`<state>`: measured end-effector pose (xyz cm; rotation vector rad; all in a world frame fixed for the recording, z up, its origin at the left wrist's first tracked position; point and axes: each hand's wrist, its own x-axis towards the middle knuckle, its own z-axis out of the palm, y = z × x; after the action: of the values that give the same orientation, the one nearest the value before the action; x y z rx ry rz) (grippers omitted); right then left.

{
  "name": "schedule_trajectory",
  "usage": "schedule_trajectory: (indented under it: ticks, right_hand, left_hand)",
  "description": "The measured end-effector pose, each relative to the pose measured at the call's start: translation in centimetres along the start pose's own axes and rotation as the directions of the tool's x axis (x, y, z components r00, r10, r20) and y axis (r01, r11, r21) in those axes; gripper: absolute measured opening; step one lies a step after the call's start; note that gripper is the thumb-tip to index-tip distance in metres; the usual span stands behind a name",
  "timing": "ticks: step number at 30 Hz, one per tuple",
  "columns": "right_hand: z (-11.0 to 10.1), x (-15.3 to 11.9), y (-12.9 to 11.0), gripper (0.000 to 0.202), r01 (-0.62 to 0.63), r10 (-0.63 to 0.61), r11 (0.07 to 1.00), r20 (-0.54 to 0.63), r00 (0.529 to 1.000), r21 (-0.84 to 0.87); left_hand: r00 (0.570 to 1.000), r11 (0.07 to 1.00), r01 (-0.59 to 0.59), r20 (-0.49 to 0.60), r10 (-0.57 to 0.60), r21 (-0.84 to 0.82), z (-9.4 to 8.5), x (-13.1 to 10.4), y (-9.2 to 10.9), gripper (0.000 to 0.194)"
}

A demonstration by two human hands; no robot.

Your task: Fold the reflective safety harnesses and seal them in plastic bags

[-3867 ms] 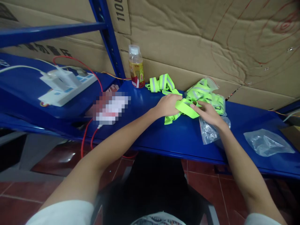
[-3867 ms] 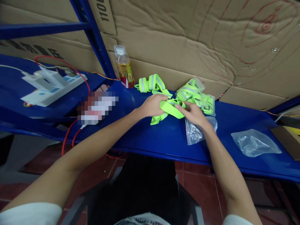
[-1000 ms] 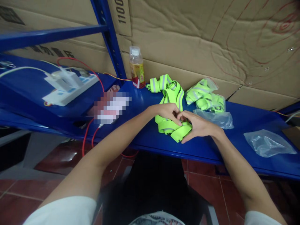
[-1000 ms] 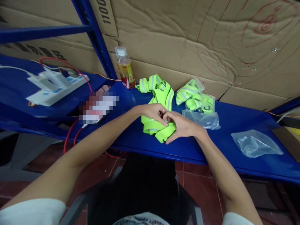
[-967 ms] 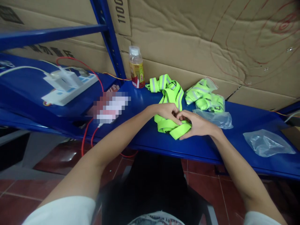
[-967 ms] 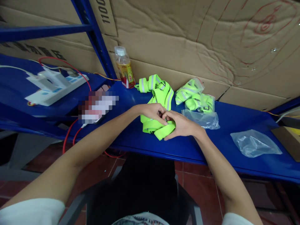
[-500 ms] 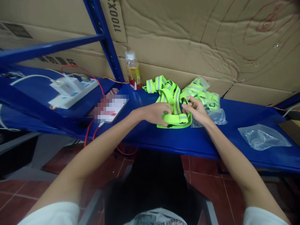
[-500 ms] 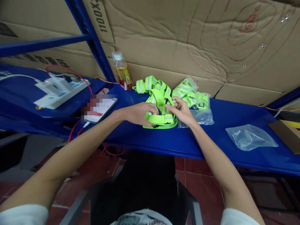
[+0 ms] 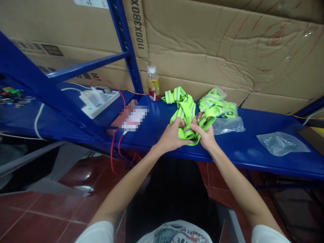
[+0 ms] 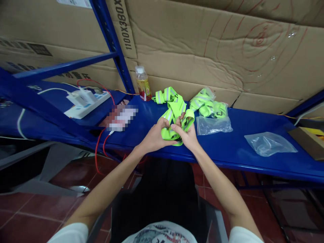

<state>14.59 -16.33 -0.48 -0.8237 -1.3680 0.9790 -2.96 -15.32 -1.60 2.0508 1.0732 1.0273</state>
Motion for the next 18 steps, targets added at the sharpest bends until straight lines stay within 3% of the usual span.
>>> schedule_trajectory:
  ticks: [3, 5, 10, 14, 18]
  right_hand:
    - [1.5, -0.2, 0.3, 0.047, 0.016, -0.007, 0.988, -0.059, 0.998, 0.152]
    - [1.9, -0.1, 0.0, 0.048, 0.033, -0.007, 0.982, -0.138, 0.990, 0.186]
    - [1.0, -0.3, -0.8, 0.053, 0.053, -0.022, 0.992, -0.257, 0.966, 0.116]
    - [-0.4, -1.0, -0.1, 0.048, 0.106, -0.092, 0.994, -0.273, 0.958, 0.039]
    - [-0.8, -1.9, 0.9, 0.048, 0.120, -0.112, 0.993, -0.343, 0.933, 0.001]
  left_hand:
    - [0.999, 0.999, -0.044, 0.018, 0.044, 0.018, 0.0, -0.2, -0.3, 0.064]
    - [0.999, 0.998, -0.037, 0.034, 0.038, -0.053, -0.8, -0.6, -0.6, 0.064]
    - [0.993, 0.991, -0.084, 0.070, 0.091, -0.102, -5.0, -2.1, -1.1, 0.067]
    - [0.979, 0.985, -0.153, -0.151, 0.141, -0.077, -8.7, -3.4, -1.0, 0.049]
    - [0.894, 0.938, -0.083, -0.442, -0.079, -0.336, -9.9, -4.5, -1.6, 0.053]
